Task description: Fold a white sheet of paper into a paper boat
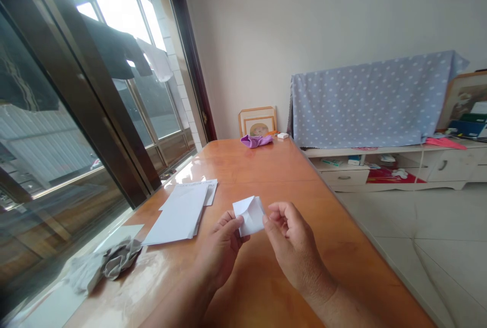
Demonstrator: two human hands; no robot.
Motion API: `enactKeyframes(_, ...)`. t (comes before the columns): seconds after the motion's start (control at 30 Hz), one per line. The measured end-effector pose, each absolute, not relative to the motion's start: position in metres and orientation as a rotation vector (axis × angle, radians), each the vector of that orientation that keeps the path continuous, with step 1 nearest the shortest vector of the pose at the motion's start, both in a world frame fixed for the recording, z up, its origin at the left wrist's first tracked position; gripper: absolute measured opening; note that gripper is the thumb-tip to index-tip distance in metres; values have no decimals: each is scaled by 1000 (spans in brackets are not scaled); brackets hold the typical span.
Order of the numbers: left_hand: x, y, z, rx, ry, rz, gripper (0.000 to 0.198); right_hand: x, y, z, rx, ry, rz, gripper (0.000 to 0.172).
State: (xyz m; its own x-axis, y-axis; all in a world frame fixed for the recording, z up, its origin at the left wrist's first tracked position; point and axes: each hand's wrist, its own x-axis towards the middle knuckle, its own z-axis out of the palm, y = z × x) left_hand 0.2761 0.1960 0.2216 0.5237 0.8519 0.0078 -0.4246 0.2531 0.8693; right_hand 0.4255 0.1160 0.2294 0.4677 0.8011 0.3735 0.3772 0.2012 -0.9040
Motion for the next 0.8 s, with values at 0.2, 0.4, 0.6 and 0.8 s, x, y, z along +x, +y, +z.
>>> enactKeyframes(0.2,278,195,222,904,484,868,20,431,122,226,-1359,-1056,544,37)
enactKeyframes(0.4,275,191,220,1055,533,834,45,434,120,231,-1304,-1192,542,27)
enactKeyframes(0.6,271,190,220,1453,828,918,64,439,118,235,-1350,-1252,605,23)
enactKeyframes(0.8,269,185,226,1603,725,862,34,441,119,233,-1426,-1266,573,23)
